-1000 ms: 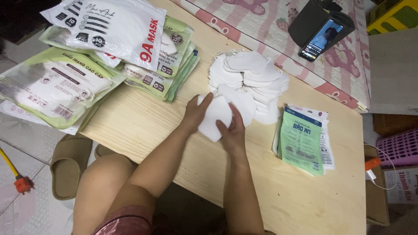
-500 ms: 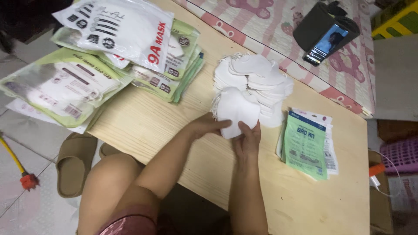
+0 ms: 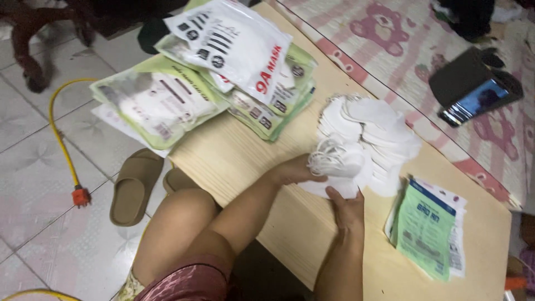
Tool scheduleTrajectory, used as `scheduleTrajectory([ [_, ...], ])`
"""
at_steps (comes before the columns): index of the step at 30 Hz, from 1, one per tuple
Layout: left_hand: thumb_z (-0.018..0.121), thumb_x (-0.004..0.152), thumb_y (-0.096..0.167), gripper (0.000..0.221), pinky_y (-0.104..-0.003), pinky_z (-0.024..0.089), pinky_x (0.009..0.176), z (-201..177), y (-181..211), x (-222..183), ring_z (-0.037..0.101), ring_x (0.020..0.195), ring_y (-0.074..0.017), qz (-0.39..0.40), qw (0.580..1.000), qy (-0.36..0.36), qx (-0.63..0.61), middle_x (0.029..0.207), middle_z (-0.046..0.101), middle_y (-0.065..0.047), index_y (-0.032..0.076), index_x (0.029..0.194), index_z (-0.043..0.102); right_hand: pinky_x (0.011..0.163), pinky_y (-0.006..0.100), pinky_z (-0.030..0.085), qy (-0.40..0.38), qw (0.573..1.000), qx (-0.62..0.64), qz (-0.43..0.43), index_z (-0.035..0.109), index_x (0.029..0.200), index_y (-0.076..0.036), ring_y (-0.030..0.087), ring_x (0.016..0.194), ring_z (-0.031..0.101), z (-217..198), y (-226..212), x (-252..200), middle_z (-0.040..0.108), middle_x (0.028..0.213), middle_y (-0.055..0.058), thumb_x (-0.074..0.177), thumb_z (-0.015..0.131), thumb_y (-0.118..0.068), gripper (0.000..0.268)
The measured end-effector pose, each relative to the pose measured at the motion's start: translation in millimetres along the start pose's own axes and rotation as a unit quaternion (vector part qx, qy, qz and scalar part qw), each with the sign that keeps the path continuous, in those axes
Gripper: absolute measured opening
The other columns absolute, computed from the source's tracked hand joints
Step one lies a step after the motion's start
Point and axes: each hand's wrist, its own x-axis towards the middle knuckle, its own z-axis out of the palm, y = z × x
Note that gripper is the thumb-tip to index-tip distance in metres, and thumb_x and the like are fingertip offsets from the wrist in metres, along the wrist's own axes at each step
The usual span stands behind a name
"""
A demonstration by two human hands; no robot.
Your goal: Packaging individual face masks into plastic bags at a manual workstation.
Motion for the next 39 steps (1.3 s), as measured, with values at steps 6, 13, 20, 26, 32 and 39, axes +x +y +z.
scheduleTrajectory([
  [6, 0.093, 0.069, 0.011, 0.084, -0.048, 0.050, 0.107, -3, 6, -15, 0.056, 0.129, -0.0396, 0.008, 0.999, 0.021, 0.040, 0.140, 0.058, -0.026, -0.001, 0.143, 0.055, 0.077, 0.035, 0.058, 0.012, 1.000, -0.026, 0.004, 0.071, 0.110, -0.007, 0.018, 0.083, 0.071, 5, -10, -6, 0.074, 0.093, 0.009, 0.068, 0.092, -0.001, 0.047],
  [13, 0.092, 0.076, 0.012, 0.094, -0.056, 0.042, 0.111, 1, -34, 7, 0.044, 0.137, -0.0436, -0.022, 0.997, -0.026, -0.062, 0.149, 0.048, -0.027, -0.006, 0.152, 0.040, 0.087, 0.052, 0.058, -0.024, 0.988, 0.150, -0.009, 0.064, 0.130, -0.001, 0.036, 0.102, 0.071, 12, 8, 8, 0.072, 0.117, 0.021, 0.069, 0.089, 0.003, 0.067],
  [20, 0.095, 0.068, 0.006, 0.076, -0.043, 0.061, 0.075, 34, 15, 4, 0.075, 0.086, -0.0284, -0.125, 0.960, 0.198, -0.155, 0.106, 0.074, -0.020, -0.005, 0.133, 0.058, 0.059, 0.044, 0.053, 0.012, 0.991, 0.110, 0.078, 0.065, 0.116, 0.005, 0.025, 0.077, 0.069, 22, -33, -5, 0.070, 0.092, 0.015, 0.068, 0.094, -0.006, 0.057],
  [26, 0.088, 0.078, 0.006, 0.057, -0.048, 0.050, 0.091, 25, 3, -7, 0.065, 0.103, -0.0386, 0.116, 0.913, 0.340, 0.195, 0.109, 0.067, -0.023, -0.001, 0.128, 0.063, 0.054, 0.044, 0.062, -0.089, 0.963, 0.253, 0.035, 0.067, 0.120, 0.004, 0.033, 0.074, 0.075, -3, 18, 14, 0.075, 0.091, 0.021, 0.071, 0.089, 0.005, 0.053],
  [32, 0.075, 0.086, 0.013, 0.034, -0.053, 0.048, 0.100, 128, -8, 22, 0.064, 0.112, -0.0421, 0.382, 0.793, 0.135, 0.455, 0.113, 0.068, -0.017, 0.003, 0.118, 0.071, 0.055, 0.043, 0.064, -0.118, 0.967, 0.226, 0.011, 0.070, 0.119, 0.000, 0.029, 0.075, 0.074, -26, 46, 24, 0.075, 0.089, 0.016, 0.070, 0.088, 0.006, 0.052],
  [39, 0.065, 0.086, 0.060, 0.063, -0.051, 0.055, 0.093, 198, -121, 190, 0.070, 0.110, -0.0405, -0.097, 0.796, -0.036, 0.596, 0.108, 0.073, -0.020, 0.006, 0.118, 0.065, 0.062, 0.039, 0.063, -0.087, 0.990, 0.099, 0.046, 0.070, 0.121, -0.010, 0.024, 0.084, 0.074, -52, 4, 0, 0.075, 0.096, 0.009, 0.070, 0.088, -0.008, 0.054],
])
